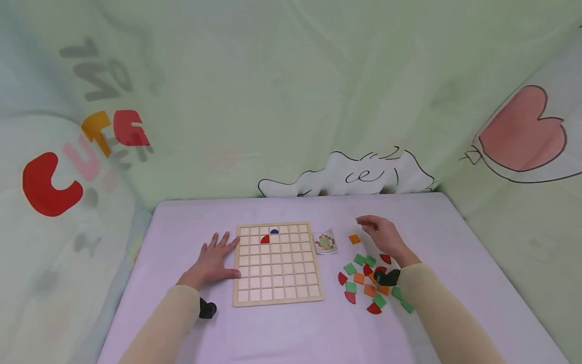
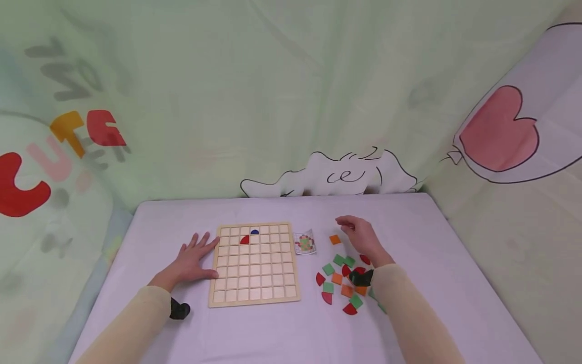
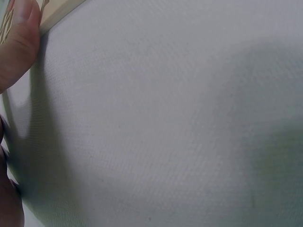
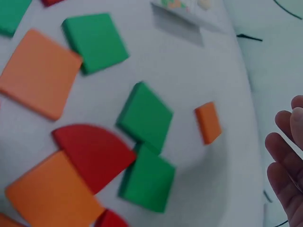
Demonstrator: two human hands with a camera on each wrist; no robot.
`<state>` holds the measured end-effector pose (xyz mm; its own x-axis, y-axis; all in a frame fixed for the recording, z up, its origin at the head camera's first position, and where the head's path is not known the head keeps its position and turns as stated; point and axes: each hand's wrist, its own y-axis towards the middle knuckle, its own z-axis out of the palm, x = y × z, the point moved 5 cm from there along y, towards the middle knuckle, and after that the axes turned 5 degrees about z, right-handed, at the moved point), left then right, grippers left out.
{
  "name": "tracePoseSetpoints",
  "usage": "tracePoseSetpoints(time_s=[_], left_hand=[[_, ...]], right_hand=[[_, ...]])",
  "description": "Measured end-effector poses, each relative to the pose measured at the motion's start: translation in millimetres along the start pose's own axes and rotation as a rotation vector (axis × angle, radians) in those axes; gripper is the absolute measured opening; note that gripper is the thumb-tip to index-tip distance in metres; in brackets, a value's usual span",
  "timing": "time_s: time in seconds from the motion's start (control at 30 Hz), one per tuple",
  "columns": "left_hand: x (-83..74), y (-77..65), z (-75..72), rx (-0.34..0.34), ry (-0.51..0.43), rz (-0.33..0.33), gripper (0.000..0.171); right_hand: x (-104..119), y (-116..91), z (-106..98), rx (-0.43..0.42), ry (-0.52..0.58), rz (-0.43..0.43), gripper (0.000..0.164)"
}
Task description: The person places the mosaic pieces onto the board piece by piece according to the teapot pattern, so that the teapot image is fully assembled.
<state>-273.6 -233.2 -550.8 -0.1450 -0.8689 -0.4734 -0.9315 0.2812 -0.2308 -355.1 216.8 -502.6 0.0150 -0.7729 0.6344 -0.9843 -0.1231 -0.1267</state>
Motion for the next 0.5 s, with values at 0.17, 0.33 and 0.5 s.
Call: tracePoseSetpoints(time_s=[0.17, 0.33, 0.5], left_hand=[[4.2, -0.3, 2.5, 0.003, -0.005, -0.006, 0.107], [5.8, 0.6, 4.4, -0.001, -0.001, -0.003, 0.108], [6.1, 1.9, 4.5, -0.009, 0.005, 0.001, 0.109]], right_hand=[[-22, 3, 13, 0.065, -0.004, 0.069, 0.038], [-33, 3, 23, 0.077, -0.026, 0.08, 0.038], [-34, 5, 29, 0.053, -0.081, 0.023, 0.033]])
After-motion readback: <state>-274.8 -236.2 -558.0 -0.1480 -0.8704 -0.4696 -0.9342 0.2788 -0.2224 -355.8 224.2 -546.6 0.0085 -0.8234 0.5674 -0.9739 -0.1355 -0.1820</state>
